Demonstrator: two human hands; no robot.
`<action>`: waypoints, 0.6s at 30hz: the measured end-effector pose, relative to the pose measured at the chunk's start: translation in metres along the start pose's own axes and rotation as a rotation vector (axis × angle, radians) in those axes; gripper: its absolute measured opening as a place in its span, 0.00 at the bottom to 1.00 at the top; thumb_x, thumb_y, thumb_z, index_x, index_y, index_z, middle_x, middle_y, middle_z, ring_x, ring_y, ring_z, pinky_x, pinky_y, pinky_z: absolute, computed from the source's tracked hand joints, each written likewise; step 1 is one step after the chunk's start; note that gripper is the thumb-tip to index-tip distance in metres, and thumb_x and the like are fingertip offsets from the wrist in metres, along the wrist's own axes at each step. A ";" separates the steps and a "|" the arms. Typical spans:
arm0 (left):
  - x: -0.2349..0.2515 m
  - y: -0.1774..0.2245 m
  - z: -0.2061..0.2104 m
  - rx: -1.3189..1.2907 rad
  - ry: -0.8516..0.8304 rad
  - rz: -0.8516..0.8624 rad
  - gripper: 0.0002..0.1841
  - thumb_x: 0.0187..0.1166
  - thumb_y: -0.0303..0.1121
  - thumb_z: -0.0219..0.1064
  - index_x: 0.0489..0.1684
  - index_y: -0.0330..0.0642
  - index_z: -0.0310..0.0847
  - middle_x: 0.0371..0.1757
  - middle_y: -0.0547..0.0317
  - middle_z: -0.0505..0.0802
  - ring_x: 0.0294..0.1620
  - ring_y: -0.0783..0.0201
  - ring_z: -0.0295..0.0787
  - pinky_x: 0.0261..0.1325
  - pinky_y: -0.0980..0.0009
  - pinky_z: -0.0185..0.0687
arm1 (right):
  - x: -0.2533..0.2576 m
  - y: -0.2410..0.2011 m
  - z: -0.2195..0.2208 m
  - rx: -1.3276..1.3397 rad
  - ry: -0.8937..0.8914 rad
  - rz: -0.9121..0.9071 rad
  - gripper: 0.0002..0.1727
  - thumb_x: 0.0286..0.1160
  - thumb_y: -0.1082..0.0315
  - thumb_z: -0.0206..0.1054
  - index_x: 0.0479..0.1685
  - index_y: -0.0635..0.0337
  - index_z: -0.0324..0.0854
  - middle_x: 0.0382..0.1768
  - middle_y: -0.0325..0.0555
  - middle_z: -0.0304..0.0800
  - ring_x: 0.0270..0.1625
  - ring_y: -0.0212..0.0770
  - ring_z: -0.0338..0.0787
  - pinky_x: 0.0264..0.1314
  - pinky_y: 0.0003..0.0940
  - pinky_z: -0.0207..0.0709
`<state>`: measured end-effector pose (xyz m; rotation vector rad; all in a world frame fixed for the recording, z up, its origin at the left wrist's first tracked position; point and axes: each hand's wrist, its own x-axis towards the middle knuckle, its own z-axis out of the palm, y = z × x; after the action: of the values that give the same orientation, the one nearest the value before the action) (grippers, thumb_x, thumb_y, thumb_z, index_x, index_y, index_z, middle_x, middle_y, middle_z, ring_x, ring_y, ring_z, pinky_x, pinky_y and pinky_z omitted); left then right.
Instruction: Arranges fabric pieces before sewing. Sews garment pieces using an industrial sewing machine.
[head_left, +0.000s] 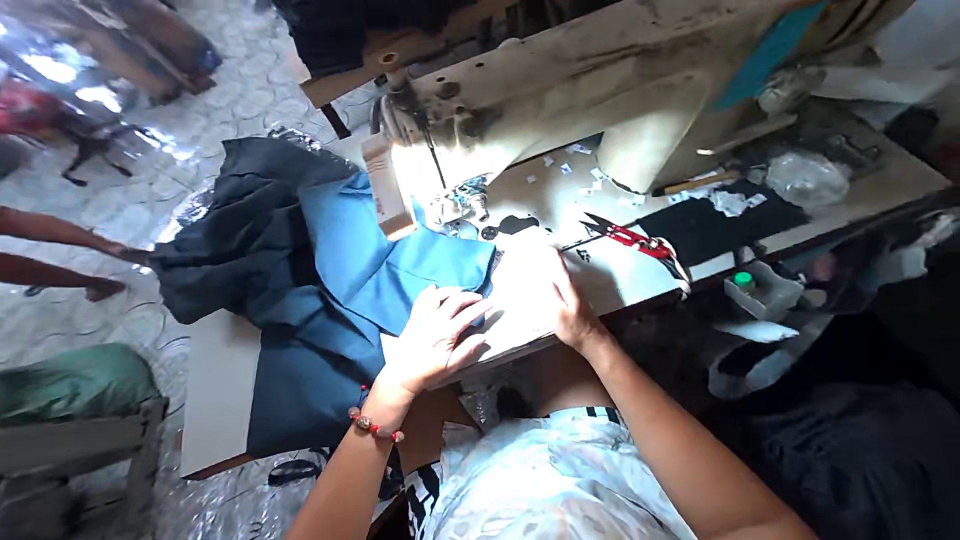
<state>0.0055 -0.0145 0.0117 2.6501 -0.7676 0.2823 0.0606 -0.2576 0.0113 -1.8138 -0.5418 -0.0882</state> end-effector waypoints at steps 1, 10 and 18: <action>0.001 0.001 0.000 0.001 -0.018 -0.017 0.28 0.87 0.58 0.46 0.76 0.61 0.82 0.73 0.60 0.86 0.79 0.55 0.74 0.85 0.41 0.54 | 0.001 0.003 -0.001 0.069 0.030 -0.020 0.31 0.84 0.73 0.42 0.88 0.72 0.57 0.85 0.59 0.68 0.86 0.41 0.70 0.88 0.36 0.63; 0.016 0.031 0.020 -0.002 0.057 -0.222 0.21 0.86 0.59 0.52 0.70 0.77 0.86 0.63 0.54 0.87 0.75 0.47 0.74 0.78 0.30 0.53 | 0.013 0.008 -0.017 0.656 0.189 0.214 0.30 0.92 0.53 0.31 0.81 0.55 0.65 0.75 0.41 0.84 0.74 0.36 0.83 0.77 0.37 0.76; 0.026 0.039 0.027 -0.016 0.197 -0.342 0.27 0.66 0.69 0.70 0.47 0.59 0.96 0.51 0.56 0.89 0.61 0.50 0.82 0.71 0.38 0.64 | 0.018 0.006 -0.040 0.897 0.298 0.221 0.26 0.94 0.59 0.28 0.61 0.42 0.77 0.52 0.32 0.94 0.58 0.32 0.93 0.68 0.32 0.83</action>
<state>0.0079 -0.0684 0.0063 2.6292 -0.2479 0.4310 0.0876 -0.2904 0.0248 -0.9452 -0.1154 0.0359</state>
